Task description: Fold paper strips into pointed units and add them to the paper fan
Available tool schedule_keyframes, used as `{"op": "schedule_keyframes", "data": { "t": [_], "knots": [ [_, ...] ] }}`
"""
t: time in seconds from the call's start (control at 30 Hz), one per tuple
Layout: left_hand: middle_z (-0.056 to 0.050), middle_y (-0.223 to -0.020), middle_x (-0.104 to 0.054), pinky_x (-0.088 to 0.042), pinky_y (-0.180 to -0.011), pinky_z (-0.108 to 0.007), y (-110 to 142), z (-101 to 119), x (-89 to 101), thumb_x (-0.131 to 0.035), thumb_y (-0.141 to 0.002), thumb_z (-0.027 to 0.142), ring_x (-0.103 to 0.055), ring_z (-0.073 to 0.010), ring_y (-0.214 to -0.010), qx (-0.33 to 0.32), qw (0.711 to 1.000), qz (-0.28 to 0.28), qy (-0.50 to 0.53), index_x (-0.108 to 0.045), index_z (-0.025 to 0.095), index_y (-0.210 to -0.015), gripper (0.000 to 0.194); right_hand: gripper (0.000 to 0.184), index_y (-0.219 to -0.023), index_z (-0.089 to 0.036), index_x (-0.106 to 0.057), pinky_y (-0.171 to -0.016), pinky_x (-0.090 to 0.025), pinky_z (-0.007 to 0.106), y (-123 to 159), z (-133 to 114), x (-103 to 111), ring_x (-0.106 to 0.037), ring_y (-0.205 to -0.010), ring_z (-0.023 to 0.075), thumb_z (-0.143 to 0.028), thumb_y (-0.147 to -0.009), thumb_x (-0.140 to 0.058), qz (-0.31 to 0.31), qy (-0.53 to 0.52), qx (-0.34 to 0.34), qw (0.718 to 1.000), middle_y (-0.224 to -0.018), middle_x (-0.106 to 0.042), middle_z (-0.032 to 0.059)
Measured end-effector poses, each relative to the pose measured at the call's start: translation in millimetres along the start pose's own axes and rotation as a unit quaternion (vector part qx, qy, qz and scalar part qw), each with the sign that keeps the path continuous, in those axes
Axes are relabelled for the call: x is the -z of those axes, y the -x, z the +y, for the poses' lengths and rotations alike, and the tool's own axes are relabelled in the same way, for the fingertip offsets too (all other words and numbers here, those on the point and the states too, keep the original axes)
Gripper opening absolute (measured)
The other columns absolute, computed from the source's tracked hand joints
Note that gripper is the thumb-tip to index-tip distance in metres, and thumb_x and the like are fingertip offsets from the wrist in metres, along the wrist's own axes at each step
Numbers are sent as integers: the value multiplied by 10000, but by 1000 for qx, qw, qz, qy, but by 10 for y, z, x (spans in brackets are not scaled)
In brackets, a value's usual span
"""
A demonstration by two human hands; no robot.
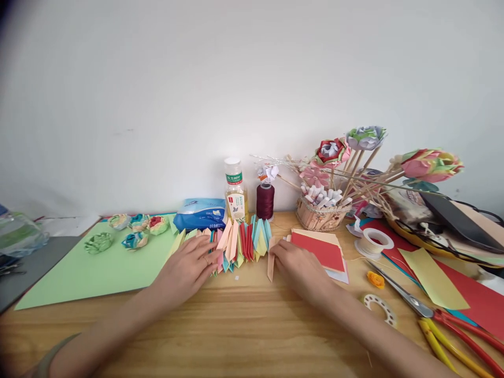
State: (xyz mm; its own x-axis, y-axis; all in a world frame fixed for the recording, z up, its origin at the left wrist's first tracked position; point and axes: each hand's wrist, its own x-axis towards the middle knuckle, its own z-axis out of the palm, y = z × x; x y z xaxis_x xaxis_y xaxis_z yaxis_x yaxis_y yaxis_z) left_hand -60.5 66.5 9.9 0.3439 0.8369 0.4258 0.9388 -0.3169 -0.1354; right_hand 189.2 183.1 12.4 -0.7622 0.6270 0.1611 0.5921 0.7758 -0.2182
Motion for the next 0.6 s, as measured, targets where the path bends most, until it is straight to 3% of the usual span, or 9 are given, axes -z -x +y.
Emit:
{"op": "schedule_keyframes", "data": {
  "t": [0.1, 0.2, 0.33, 0.43, 0.6],
  "knots": [
    [-78, -1038, -660, -409, -955, -454, 4, 40, -18, -448, -929, 213, -514, -265, -1107, 8, 1000, -8, 19, -643, 159, -1046, 234, 310, -947, -149, -659, -669, -479, 337, -86, -38, 85, -635, -811, 238, -115, -872, -360, 27, 7, 9, 1000, -931, -661, 113],
    [-102, -1054, -652, -404, -964, -468, -52, 79, -31, -451, -926, 208, -512, -274, -1103, 14, 1000, -19, 18, -594, 109, -1135, 272, 330, -1097, -163, -620, -759, -485, 334, -241, -101, 157, -631, -912, 222, -146, -901, -354, 51, 0, 27, 998, -1060, -654, 105],
    [-127, -1037, -651, -427, -935, -459, -109, 93, 2, -426, -929, 198, -542, -274, -1045, 24, 1000, 15, -3, -559, 70, -1183, 314, 397, -1295, -201, -490, -739, -503, 294, -360, -37, 255, -646, -920, 191, -191, -916, -373, 74, 3, 23, 997, -1148, -647, 70],
    [-114, -947, -662, -458, -895, -430, -96, 82, 54, -405, -934, 176, -560, -255, -983, 1, 998, 64, 13, -607, 77, -1098, 279, 342, -1193, -196, -577, -708, -512, 309, -224, 178, 352, -661, -883, 207, -257, -925, -374, 88, 29, -7, 996, -1091, -680, 69],
    [-78, -824, -652, -462, -893, -388, -116, 155, 51, -431, -910, 94, -559, -230, -967, -81, 986, 119, 79, -654, 98, -890, 224, 299, -987, -185, -667, -598, -498, 376, 276, 538, 384, -661, -838, 301, -324, -883, -423, 67, 111, -24, 991, -974, -705, 107]
  ]
}}
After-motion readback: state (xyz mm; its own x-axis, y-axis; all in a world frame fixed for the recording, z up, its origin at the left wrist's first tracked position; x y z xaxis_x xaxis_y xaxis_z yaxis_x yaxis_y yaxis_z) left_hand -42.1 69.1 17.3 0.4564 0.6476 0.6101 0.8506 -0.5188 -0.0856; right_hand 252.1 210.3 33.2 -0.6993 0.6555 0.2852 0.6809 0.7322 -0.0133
